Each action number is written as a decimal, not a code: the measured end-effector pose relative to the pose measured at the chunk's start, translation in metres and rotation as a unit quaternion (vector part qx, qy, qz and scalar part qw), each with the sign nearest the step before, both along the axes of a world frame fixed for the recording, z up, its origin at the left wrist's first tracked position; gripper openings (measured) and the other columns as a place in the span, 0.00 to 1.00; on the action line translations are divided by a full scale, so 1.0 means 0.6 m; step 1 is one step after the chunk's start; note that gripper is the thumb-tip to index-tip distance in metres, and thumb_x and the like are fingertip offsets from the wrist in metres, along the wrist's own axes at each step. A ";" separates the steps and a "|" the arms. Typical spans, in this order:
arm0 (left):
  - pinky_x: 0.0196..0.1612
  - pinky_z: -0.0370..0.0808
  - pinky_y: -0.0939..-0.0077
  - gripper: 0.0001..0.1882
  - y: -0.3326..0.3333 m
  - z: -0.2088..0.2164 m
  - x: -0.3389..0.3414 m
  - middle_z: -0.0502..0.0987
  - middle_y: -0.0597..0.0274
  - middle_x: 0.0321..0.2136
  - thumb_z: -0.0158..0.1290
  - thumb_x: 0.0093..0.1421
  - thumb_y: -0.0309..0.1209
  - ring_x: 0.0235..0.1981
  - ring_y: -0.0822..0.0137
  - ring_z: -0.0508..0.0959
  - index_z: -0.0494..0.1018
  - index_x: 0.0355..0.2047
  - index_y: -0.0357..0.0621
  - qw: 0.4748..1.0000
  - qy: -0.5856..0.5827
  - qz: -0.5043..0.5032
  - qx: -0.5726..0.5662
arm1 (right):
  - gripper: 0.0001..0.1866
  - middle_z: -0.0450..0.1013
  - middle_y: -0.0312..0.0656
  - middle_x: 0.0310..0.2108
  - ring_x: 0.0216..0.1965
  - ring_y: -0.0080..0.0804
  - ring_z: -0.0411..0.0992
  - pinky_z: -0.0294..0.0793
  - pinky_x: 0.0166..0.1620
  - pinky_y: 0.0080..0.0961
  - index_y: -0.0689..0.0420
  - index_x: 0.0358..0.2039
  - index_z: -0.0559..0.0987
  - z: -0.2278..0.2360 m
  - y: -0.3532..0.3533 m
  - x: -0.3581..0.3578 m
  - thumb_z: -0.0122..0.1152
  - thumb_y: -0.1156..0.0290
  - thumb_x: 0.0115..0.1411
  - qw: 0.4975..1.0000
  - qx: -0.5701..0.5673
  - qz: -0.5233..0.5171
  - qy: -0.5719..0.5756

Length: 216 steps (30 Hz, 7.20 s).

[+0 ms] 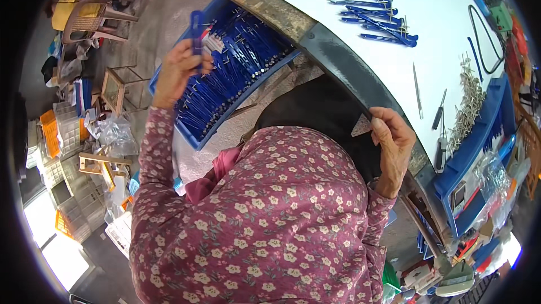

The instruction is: Assembling blue plastic clips by inserting a metal spring between two plastic parts.

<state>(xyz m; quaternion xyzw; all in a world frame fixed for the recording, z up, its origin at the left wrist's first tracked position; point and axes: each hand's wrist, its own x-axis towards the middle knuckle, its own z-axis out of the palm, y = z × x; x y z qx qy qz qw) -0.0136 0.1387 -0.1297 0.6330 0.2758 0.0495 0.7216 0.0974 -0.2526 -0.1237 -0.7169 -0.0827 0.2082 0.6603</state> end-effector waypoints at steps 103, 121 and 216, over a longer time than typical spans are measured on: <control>0.41 0.68 0.55 0.13 -0.244 -0.054 0.863 0.69 0.58 0.36 0.53 0.53 0.32 0.42 0.56 0.69 0.73 0.41 0.54 0.598 -0.173 -0.201 0.756 | 0.12 0.69 0.32 0.22 0.21 0.15 0.61 0.60 0.25 0.15 0.57 0.41 0.76 0.027 -0.030 0.007 0.51 0.67 0.60 0.982 -0.021 0.096 0.160; 0.35 0.70 0.77 0.14 -0.248 0.081 0.709 0.77 0.60 0.30 0.50 0.52 0.33 0.31 0.68 0.75 0.75 0.37 0.40 0.811 -0.248 -0.267 0.458 | 0.10 0.69 0.34 0.21 0.22 0.16 0.64 0.64 0.26 0.15 0.59 0.39 0.75 0.015 -0.029 0.003 0.49 0.72 0.59 0.987 -0.005 0.094 0.127; 0.18 0.55 0.89 0.07 -0.448 0.069 0.262 0.66 0.68 0.18 0.47 0.60 0.28 0.15 0.81 0.60 0.68 0.35 0.36 0.920 -0.087 -0.318 -0.214 | 0.06 0.69 0.34 0.22 0.25 0.18 0.67 0.66 0.29 0.17 0.62 0.34 0.73 0.057 -0.110 -0.012 0.50 0.74 0.58 0.995 -0.012 -0.085 -0.047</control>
